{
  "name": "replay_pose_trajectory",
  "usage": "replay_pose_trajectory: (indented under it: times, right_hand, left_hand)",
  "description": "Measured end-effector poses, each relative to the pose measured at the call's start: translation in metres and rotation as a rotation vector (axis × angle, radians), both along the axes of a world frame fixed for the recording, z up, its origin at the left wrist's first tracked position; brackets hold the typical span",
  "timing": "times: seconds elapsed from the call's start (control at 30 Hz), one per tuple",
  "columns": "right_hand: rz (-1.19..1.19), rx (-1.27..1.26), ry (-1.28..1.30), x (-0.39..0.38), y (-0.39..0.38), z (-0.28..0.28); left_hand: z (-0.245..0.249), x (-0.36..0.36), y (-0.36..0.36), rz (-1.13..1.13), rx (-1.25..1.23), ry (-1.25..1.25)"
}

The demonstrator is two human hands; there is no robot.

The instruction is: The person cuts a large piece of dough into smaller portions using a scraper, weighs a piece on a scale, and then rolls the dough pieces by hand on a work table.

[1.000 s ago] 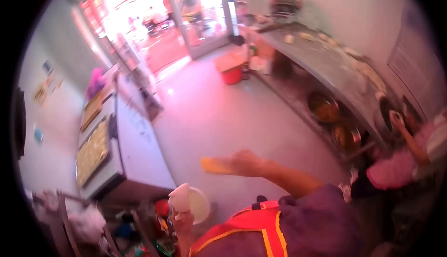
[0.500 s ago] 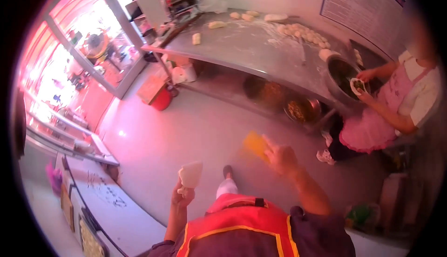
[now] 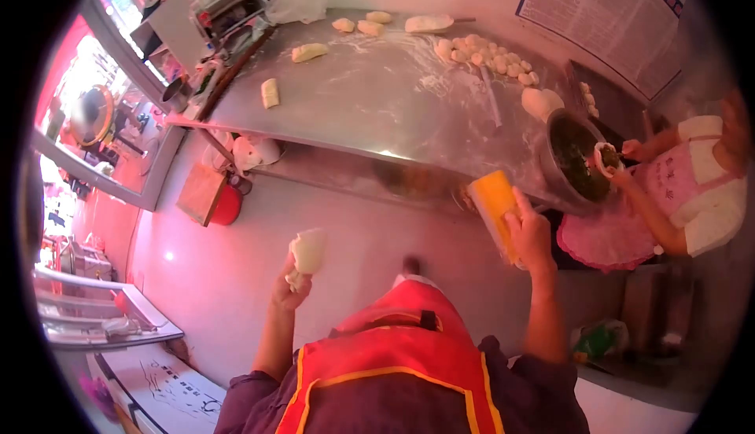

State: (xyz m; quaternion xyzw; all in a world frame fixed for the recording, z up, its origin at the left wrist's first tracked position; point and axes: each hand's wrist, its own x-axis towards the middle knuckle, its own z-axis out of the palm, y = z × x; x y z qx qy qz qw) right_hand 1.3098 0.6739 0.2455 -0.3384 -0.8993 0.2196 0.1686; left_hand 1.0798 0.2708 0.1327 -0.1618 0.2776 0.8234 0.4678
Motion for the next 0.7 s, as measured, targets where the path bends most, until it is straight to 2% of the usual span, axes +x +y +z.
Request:
replay_pose_trajectory:
  times: [0.03,0.07,0.1,0.13,0.2,0.23,0.3,0.4,0.5,0.57,0.63,0.7]
  right_hand:
    - [-0.021,-0.019,0.011,-0.023,0.015,-0.003]
    - [-0.041,-0.044,0.025,-0.051,0.026,-0.007]
    - [-0.064,-0.076,0.049,-0.076,0.03,-0.013]
    - [0.086,0.012,0.107,-0.103,0.036,-0.038]
    - [0.311,0.082,0.215,-0.168,0.04,-0.05]
    - [0.381,0.035,0.236,-0.189,0.033,-0.041]
    - [0.275,-0.125,0.143,-0.212,0.058,-0.022]
    - [0.198,-0.143,0.109,-0.241,0.114,-0.034]
    - [0.248,-0.103,0.07,-0.277,0.134,-0.032]
    - [0.242,-0.145,0.125,-0.296,0.135,-0.038]
    - [0.184,-0.177,0.127,-0.317,0.134,-0.041]
    - [0.073,-0.224,0.043,-0.329,0.122,-0.045]
  left_hand:
    - [-0.003,-0.021,0.017,-0.006,-0.041,0.059]
    - [-0.023,-0.046,0.026,-0.082,0.106,0.148]
    - [-0.038,-0.061,0.038,-0.096,0.081,0.127]
    - [-0.047,-0.079,0.055,-0.102,0.067,0.136]
    - [-0.036,-0.118,0.107,-0.078,0.082,0.208]
    - [-0.028,-0.123,0.128,-0.063,0.087,0.238]
    - [-0.029,-0.149,0.15,-0.2,0.193,0.177]
    - [-0.002,-0.192,0.19,-0.32,-0.043,0.368]
    - [-0.001,-0.239,0.231,-0.416,-0.499,0.627]
    - [0.02,-0.272,0.264,-0.458,-0.705,0.781]
    - [-0.023,-0.321,0.296,-0.299,-0.706,1.027]
    - [-0.027,-0.379,0.328,-0.387,-0.877,1.355]
